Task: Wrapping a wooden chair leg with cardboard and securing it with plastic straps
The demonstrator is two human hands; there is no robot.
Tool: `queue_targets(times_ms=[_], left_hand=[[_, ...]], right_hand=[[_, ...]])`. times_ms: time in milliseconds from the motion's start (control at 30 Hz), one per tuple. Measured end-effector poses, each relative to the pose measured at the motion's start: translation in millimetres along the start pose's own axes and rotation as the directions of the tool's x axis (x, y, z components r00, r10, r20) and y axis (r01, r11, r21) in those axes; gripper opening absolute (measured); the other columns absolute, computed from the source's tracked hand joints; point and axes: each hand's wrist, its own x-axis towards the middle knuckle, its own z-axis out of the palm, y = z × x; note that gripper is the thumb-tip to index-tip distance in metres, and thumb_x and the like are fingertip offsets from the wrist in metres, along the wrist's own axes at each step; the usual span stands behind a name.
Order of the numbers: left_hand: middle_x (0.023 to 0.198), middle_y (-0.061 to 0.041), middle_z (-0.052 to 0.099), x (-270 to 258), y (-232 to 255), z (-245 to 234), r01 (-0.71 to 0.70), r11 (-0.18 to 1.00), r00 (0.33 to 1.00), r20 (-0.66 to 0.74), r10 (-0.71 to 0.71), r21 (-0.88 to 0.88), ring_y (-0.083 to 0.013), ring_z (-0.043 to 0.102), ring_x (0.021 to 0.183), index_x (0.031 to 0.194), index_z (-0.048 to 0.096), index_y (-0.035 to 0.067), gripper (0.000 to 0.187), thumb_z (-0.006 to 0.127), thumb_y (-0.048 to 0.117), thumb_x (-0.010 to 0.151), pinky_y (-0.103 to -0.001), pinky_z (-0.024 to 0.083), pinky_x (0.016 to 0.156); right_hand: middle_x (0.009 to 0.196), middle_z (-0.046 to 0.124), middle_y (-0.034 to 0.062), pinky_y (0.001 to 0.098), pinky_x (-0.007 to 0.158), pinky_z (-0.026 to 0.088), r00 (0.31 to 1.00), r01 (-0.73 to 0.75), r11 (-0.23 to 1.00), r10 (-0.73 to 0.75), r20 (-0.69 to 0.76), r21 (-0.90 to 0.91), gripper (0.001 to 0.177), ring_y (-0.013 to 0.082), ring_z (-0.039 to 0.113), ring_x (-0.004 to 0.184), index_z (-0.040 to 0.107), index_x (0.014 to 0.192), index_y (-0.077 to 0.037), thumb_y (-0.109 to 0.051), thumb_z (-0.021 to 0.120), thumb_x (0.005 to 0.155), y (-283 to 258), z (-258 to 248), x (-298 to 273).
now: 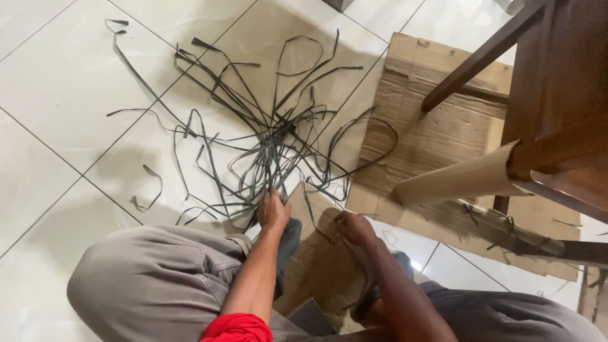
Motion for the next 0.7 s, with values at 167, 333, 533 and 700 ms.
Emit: queue_targets(times_ms=[167,333,533,700], left_hand=[[0.117,-0.001,0.070,7.6,-15.0,3.9,0.054,0.998,0.986,0.153,-0.059,0.034,-0.0253,0.068,0.118,0.107,0.071,0.027,0.024,0.067,0.038,0.085,-0.042,0.058,0.093],[0.103,0.001,0.076,4.5,-7.4,-10.5,0.087,0.996,0.980,0.179,-0.083,-0.014,-0.0285,0.074,0.107,0.097,0.077,0.036,0.016,0.065,0.039,0.086,-0.046,0.061,0.086],[0.098,-0.003,0.078,-0.7,26.8,-53.4,0.123,0.972,0.989,0.111,-0.102,-0.201,-0.0301,0.073,0.108,0.096,0.079,0.031,0.021,0.072,0.047,0.084,-0.047,0.059,0.091],[0.083,-0.011,0.076,17.4,98.1,-108.2,-0.063,0.666,0.998,-0.062,0.026,-0.743,-0.0258,0.074,0.092,0.100,0.079,0.017,0.025,0.078,0.035,0.083,-0.041,0.056,0.081]], right_hand=[[0.107,0.078,0.0151,0.0546,0.098,0.055,1.000,0.010,1.000,-0.009,-0.022,0.013,0.034,0.0413,0.071,0.108,0.072,0.118,-0.028,-0.035,0.060,0.087,5.8,5.0,1.8],[0.108,0.078,0.0140,0.0524,0.099,0.055,0.999,-0.036,0.999,0.036,-0.006,-0.008,0.035,0.0395,0.071,0.109,0.073,0.120,-0.028,-0.037,0.060,0.088,-0.8,1.6,-0.6],[0.111,0.078,0.0115,0.0522,0.102,0.055,0.999,-0.040,0.999,0.040,0.002,-0.013,0.038,0.0375,0.071,0.112,0.071,0.123,-0.029,-0.038,0.063,0.087,3.1,-0.7,-0.8],[0.106,0.079,0.0111,0.0515,0.096,0.057,0.992,0.013,0.992,0.003,-0.124,0.125,0.034,0.0370,0.073,0.105,0.074,0.120,-0.027,-0.037,0.066,0.089,9.3,0.9,3.2]])
